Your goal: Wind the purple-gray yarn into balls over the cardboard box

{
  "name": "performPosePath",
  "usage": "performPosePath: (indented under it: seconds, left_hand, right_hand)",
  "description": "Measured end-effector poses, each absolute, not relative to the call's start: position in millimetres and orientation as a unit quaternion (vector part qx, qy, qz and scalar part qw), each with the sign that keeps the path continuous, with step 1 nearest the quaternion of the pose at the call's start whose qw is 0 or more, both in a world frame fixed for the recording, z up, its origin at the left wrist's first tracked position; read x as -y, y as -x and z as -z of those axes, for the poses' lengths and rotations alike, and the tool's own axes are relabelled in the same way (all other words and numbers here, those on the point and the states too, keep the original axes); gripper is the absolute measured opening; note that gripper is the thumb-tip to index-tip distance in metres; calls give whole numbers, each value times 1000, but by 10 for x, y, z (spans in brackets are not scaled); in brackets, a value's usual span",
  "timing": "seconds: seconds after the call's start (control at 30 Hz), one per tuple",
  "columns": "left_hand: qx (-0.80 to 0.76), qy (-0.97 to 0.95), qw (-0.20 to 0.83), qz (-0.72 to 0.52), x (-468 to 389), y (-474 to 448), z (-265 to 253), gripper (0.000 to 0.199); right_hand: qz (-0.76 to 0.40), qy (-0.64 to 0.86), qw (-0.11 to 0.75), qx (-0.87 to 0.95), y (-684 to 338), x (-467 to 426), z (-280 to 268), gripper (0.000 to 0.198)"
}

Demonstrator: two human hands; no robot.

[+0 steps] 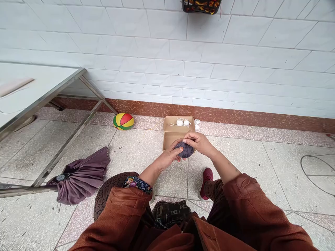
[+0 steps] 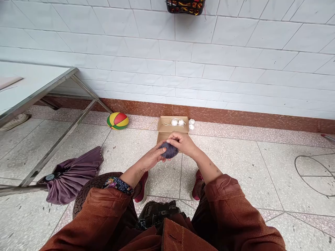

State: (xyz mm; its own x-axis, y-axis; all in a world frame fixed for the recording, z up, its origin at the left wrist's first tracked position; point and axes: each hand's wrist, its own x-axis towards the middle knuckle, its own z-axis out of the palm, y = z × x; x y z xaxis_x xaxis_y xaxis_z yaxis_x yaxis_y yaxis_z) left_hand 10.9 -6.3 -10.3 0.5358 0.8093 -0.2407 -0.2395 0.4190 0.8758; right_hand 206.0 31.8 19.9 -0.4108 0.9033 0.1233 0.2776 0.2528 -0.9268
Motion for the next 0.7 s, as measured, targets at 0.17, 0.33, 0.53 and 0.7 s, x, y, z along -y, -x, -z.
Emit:
performPosePath:
  seconds: [0.17,0.33,0.53,0.7]
  left_hand:
    - [-279,-396,796,-363,79,-70,56,72]
    - [-221,-339,819,-407,92,-64,-44,78]
    - [-224,-301,798,-472,80,-81,-52,72]
    - [-277,-266,760,-524,11,-73,10,55]
  right_hand:
    - [-442,448,346,695,-2064,-367,-119,23]
    - [-425,472,301,711,-2056,-366,-25,21]
    - [-387,477,285,736,-2048,-352,-51,14]
    - [-378,474,268,749,-2051,-329,-87,18]
